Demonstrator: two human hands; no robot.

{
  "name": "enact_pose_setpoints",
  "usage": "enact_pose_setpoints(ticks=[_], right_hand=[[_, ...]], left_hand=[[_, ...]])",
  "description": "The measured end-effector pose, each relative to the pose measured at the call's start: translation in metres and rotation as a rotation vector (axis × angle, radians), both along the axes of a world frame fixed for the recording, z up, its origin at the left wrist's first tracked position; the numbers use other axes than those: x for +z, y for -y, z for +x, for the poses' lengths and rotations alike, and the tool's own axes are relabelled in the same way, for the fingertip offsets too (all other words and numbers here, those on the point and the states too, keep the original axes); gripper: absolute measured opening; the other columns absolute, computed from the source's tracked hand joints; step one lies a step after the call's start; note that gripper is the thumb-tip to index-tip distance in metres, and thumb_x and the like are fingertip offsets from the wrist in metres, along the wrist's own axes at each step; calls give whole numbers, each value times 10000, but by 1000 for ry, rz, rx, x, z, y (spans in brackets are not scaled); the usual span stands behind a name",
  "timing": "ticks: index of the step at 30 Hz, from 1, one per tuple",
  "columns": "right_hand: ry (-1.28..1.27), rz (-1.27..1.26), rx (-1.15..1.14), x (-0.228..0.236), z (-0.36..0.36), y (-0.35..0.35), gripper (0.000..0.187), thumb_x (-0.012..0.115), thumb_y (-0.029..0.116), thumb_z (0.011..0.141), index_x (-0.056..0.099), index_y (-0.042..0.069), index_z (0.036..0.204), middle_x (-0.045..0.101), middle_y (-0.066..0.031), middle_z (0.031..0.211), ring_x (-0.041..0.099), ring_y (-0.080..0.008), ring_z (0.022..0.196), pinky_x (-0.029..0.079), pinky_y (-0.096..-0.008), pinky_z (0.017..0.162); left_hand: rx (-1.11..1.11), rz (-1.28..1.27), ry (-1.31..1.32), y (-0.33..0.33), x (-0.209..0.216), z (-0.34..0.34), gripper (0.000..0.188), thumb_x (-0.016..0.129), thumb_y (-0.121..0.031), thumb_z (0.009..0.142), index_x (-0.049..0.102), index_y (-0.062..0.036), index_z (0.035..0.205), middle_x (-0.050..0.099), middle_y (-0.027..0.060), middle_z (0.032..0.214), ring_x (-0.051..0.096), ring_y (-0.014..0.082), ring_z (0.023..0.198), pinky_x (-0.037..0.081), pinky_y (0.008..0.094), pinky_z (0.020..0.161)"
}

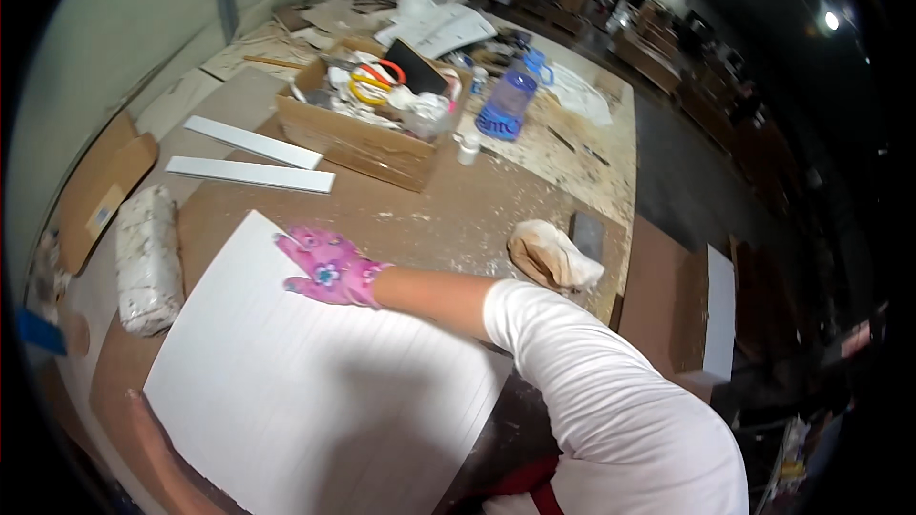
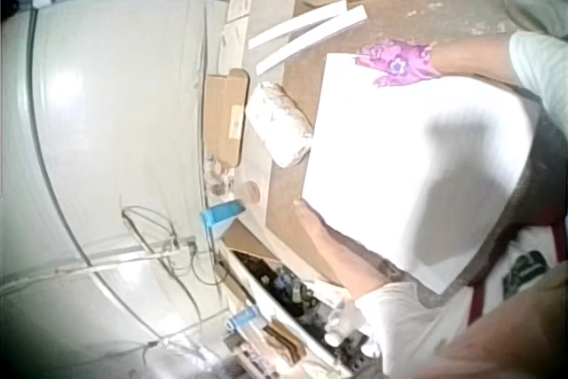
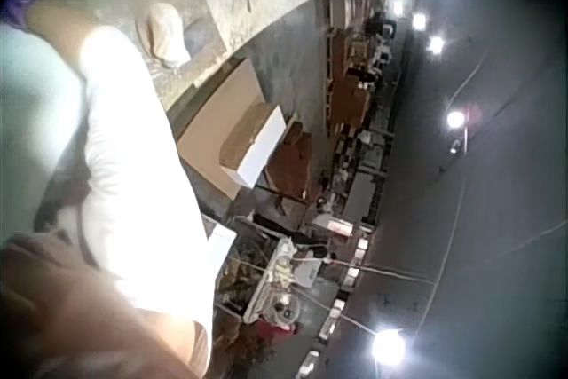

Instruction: The person cleans multiple white wooden planks by applying a liquid from a bottle onto a cloth and wiping the surfaces and edges. The person then stacks the cleaned planks together on a workbench and uses a small sanding block on the top of the stack.

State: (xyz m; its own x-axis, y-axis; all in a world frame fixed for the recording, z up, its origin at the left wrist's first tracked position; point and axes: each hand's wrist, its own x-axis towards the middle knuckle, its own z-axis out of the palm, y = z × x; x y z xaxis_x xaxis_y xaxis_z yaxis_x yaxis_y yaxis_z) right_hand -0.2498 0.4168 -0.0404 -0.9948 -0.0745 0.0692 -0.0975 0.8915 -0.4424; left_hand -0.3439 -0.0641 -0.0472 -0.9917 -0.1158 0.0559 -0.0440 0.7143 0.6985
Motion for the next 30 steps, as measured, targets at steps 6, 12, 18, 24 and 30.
enact_pose_setpoints(ticks=[6, 12, 18, 24, 30], right_hand=[[162, 24, -2, 27, -7, 10, 709, 443, 478, 931, 228, 83, 1480, 289, -226, 1486, 293, -376, 1374, 264, -452, 1123], [-314, 265, 192, 41, 22, 2, 555, 547, 401, 850, 499, -20, 1208, 542, -216, 1203, 537, -394, 1087, 443, -455, 939], [40, -768, -62, 15, 182, -79, 626, 465, 404, 966, 325, 7, 1430, 357, -146, 1472, 410, -251, 1309, 319, -345, 1091], [122, -1230, -224, -29, 262, -77, 554, 389, 359, 1006, 343, 5, 1429, 371, -146, 1466, 349, -238, 1355, 253, -335, 1125], [23, -796, -68, -29, 254, -65, 524, 420, 302, 994, 351, 20, 1430, 367, -168, 1468, 310, -285, 1381, 224, -337, 1139]], left_hand=[[14, -86, -85, 36, -59, 8, 520, 449, -263, 984, 355, 19, 1410, 388, 212, 1441, 372, 321, 1328, 273, 383, 1104], [88, 191, -119, 13, -23, 65, 632, 387, -372, 988, 221, 1, 1470, 234, 200, 1528, 253, 310, 1401, 196, 376, 1147], [109, 509, -67, -51, 38, 296, 664, 338, -438, 1001, 173, -17, 1487, 211, 145, 1548, 208, 257, 1422, 145, 368, 1155], [273, 805, 12, -70, 13, 429, 727, 315, -516, 991, 121, -34, 1499, 205, 122, 1553, 184, 243, 1431, 134, 381, 1161], [339, 983, 113, -119, 31, 422, 618, 363, -368, 995, 205, -21, 1482, 326, 106, 1495, 295, 235, 1376, 194, 355, 1140]])
